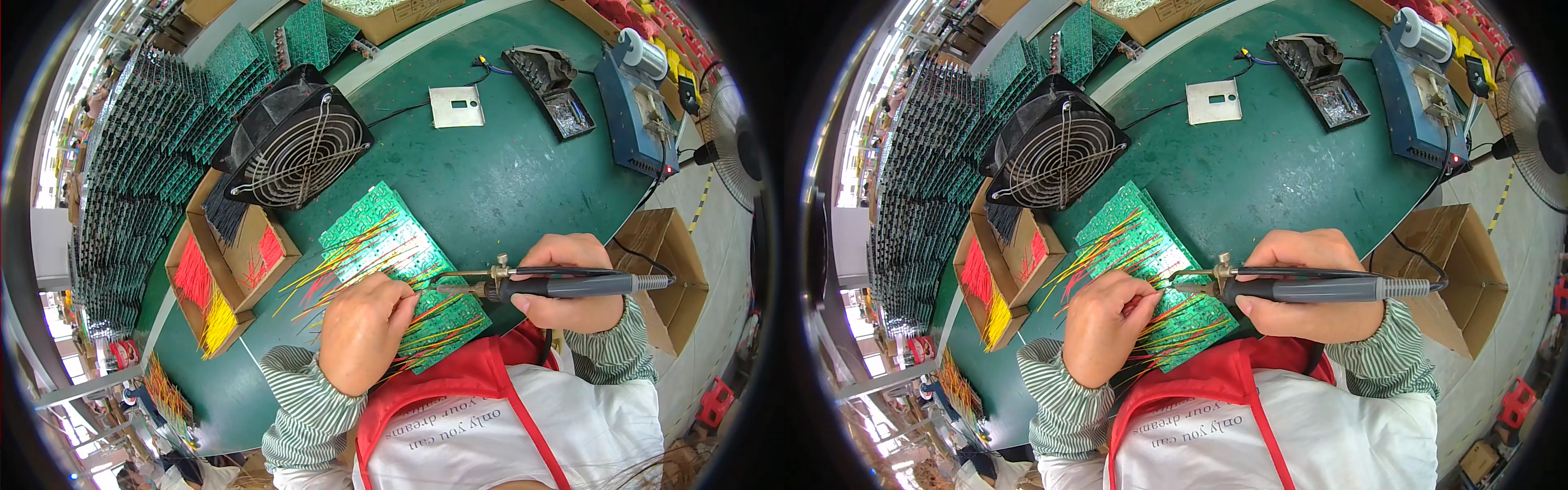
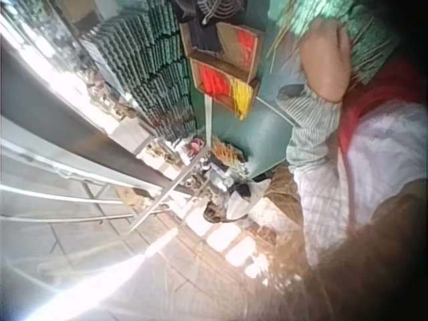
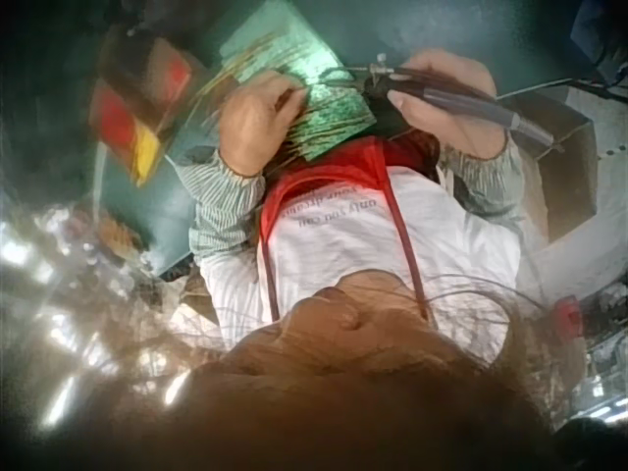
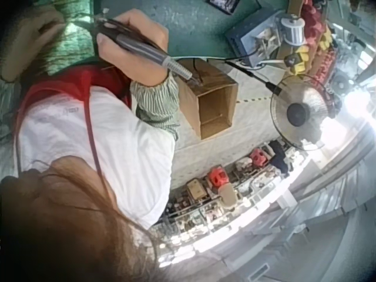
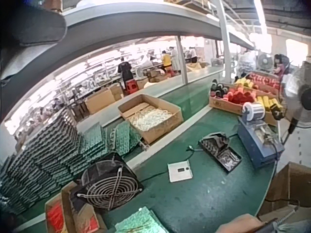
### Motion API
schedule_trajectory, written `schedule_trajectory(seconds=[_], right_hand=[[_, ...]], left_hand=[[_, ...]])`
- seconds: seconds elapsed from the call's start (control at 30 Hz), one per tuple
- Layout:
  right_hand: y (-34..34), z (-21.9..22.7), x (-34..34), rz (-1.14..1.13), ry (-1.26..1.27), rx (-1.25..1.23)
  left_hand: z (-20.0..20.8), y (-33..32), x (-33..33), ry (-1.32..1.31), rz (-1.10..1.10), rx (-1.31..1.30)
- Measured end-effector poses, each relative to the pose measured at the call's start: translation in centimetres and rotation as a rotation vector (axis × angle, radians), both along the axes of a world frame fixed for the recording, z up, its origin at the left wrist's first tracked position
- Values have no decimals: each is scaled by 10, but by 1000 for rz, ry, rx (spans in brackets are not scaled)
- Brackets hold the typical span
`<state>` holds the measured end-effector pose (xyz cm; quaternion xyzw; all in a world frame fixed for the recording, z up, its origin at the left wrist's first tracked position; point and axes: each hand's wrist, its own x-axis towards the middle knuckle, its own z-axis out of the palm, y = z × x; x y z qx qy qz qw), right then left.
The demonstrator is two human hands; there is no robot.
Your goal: The person solders wires onto circuit boards using a soldering iron, sets completed boards aside, and retrieves additional wires and boards by hand to continue soldering.
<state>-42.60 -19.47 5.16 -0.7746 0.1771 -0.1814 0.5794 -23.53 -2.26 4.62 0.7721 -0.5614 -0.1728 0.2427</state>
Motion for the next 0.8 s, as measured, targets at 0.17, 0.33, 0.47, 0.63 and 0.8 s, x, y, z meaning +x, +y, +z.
schedule_trajectory(seconds=[0.17,0.33,0.47,0.63,0.8], right_hand=[[-4,-2,-6,-34,-42,-86],[-7,1,-12,-56,-28,-85],[-7,1,-14,-78,-28,-66],[-8,-1,-14,-76,-24,-51],[-9,-2,-12,-63,19,-12]], left_hand=[[18,2,1,-123,78,-57],[17,-7,-6,-109,-37,-61],[1,-12,-9,-13,-21,-27],[-6,-18,-10,-11,-11,-56],[-7,-20,-9,-8,-13,-36]])
